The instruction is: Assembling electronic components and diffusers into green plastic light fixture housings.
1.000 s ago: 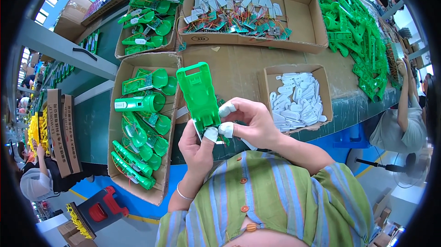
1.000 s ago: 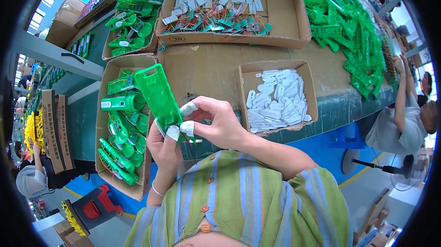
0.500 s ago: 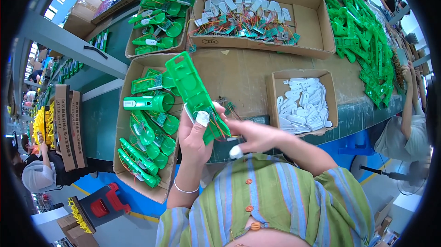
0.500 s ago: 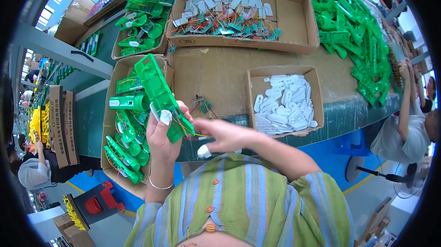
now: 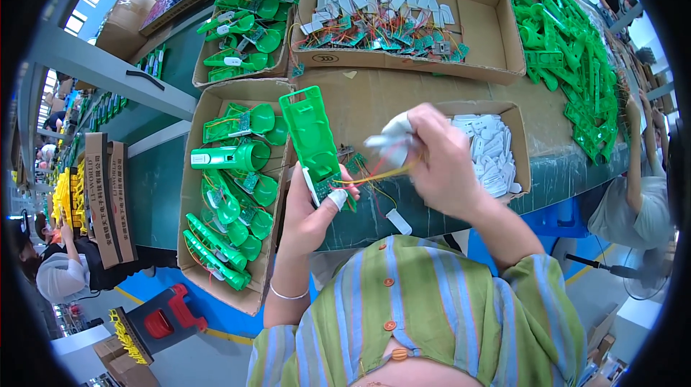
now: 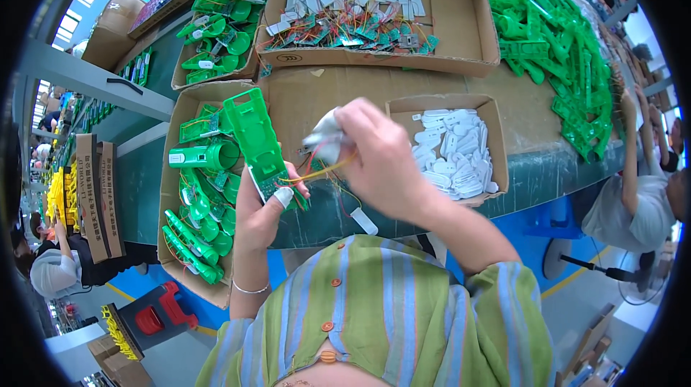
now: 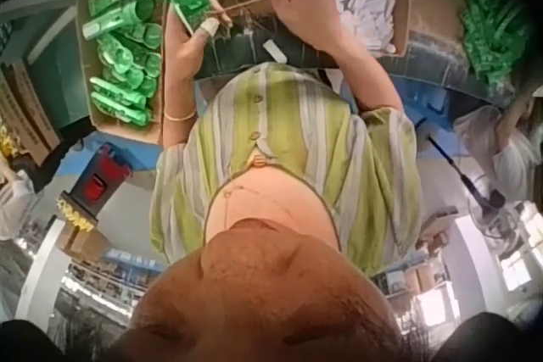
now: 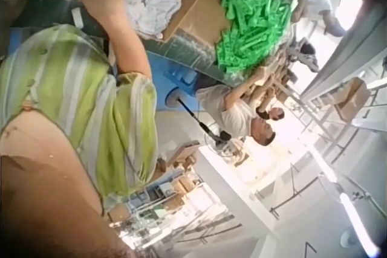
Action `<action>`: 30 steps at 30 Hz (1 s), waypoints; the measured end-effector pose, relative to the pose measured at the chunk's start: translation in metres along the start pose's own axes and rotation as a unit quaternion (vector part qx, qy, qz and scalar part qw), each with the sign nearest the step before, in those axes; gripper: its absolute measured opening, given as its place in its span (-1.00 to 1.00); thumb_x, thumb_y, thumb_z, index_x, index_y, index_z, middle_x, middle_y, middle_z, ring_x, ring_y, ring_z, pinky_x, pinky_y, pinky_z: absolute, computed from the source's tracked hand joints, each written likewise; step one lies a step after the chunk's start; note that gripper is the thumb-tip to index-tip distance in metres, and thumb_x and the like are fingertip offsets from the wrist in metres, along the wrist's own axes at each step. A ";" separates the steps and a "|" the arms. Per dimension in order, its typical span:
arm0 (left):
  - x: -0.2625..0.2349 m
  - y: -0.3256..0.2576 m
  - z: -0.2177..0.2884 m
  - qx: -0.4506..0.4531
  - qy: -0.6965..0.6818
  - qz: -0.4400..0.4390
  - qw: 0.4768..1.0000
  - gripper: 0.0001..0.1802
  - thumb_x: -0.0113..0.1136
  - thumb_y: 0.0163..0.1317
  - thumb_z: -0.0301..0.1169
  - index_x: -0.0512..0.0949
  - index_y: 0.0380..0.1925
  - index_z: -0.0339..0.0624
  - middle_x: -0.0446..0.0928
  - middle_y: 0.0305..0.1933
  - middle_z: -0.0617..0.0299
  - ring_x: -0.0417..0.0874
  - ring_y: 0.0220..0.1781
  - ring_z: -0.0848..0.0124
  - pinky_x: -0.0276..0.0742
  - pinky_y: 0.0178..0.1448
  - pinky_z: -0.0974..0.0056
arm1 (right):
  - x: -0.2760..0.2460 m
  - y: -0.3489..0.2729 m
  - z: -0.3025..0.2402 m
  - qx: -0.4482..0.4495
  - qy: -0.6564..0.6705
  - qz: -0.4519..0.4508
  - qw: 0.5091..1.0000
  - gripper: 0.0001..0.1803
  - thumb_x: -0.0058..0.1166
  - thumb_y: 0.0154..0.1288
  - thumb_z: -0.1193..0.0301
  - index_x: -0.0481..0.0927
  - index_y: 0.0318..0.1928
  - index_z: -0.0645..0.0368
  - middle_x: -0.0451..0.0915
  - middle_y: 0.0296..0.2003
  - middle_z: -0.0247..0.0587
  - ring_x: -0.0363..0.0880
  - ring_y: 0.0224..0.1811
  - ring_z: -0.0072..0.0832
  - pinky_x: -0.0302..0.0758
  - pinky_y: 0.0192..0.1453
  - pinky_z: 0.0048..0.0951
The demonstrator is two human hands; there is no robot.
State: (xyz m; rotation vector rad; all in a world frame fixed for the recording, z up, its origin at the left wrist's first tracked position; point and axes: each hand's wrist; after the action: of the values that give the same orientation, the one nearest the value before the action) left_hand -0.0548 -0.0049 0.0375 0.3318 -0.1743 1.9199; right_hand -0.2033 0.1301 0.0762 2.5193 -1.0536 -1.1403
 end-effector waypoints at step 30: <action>-0.006 -0.009 -0.015 -0.026 -0.203 -0.037 0.978 -0.54 0.13 0.12 -0.28 0.25 -0.05 -0.26 0.33 -0.18 0.11 0.49 -0.23 0.27 0.51 -0.23 0.21 | 0.009 -0.008 -0.015 -0.122 0.001 0.048 0.991 -0.66 0.04 -0.08 0.72 0.35 -0.22 0.27 0.46 -0.40 -0.03 0.51 -0.43 -0.18 0.45 -0.42 -0.34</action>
State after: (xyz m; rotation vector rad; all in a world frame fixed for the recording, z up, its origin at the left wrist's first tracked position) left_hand -0.0466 -0.0028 0.0215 0.6842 -0.4754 1.7532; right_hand -0.1845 0.1282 0.0783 2.2570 -0.9578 -1.1613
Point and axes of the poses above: each hand's wrist, its own y-axis towards the middle knuckle, its own x-axis out of the palm, z = x × y
